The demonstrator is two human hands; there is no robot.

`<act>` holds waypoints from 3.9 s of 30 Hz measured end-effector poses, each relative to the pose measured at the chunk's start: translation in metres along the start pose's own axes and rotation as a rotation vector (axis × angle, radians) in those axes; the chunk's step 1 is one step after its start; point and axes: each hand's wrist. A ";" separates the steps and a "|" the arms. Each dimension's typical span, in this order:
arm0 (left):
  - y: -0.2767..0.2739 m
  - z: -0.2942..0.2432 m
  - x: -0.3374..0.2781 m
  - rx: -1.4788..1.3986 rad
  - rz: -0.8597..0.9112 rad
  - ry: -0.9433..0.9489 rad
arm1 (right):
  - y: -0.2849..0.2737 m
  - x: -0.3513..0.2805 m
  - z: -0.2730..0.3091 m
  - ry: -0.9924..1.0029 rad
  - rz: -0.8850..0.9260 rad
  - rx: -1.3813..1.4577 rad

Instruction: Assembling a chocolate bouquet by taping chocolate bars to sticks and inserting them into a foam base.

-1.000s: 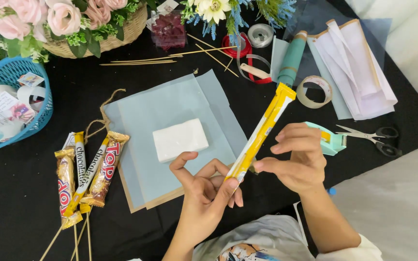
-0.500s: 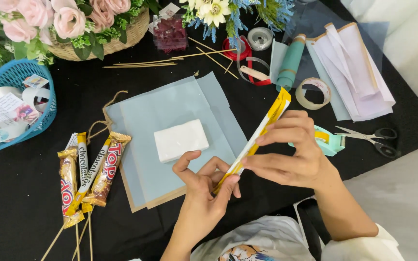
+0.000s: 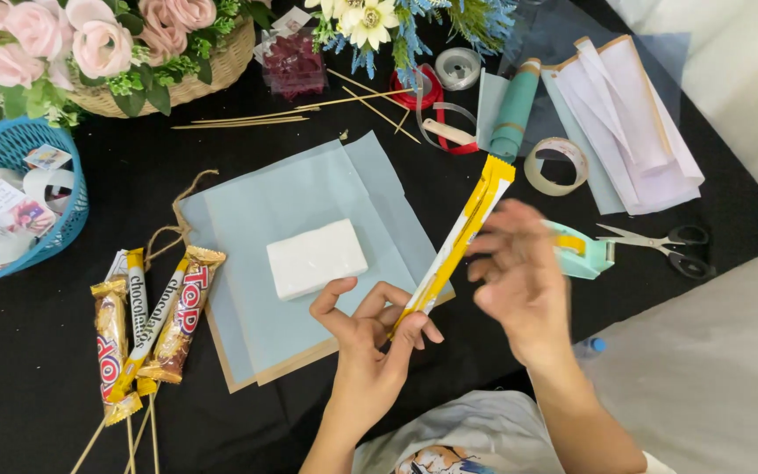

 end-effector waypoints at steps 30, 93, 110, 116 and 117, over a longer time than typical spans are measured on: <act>-0.001 0.020 -0.005 0.022 -0.380 -0.072 | -0.003 0.005 0.022 0.170 0.186 -0.151; -0.017 0.038 -0.021 -0.079 -0.382 -0.083 | -0.292 0.094 -0.054 0.735 0.427 -0.305; -0.001 0.038 -0.019 -0.180 -0.298 -0.118 | -0.250 0.101 -0.036 0.983 0.365 -0.811; 0.007 0.036 -0.013 -0.198 -0.261 -0.143 | -0.256 0.107 -0.030 0.989 0.395 -0.710; 0.007 0.037 -0.012 -0.196 -0.271 -0.132 | -0.259 0.104 -0.022 0.979 0.406 -0.715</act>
Point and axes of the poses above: each hand's wrist, its own x-axis towards the middle knuckle, its own y-axis out of the palm, z = x × y, and after that the axes turned 11 degrees about y, right-handed
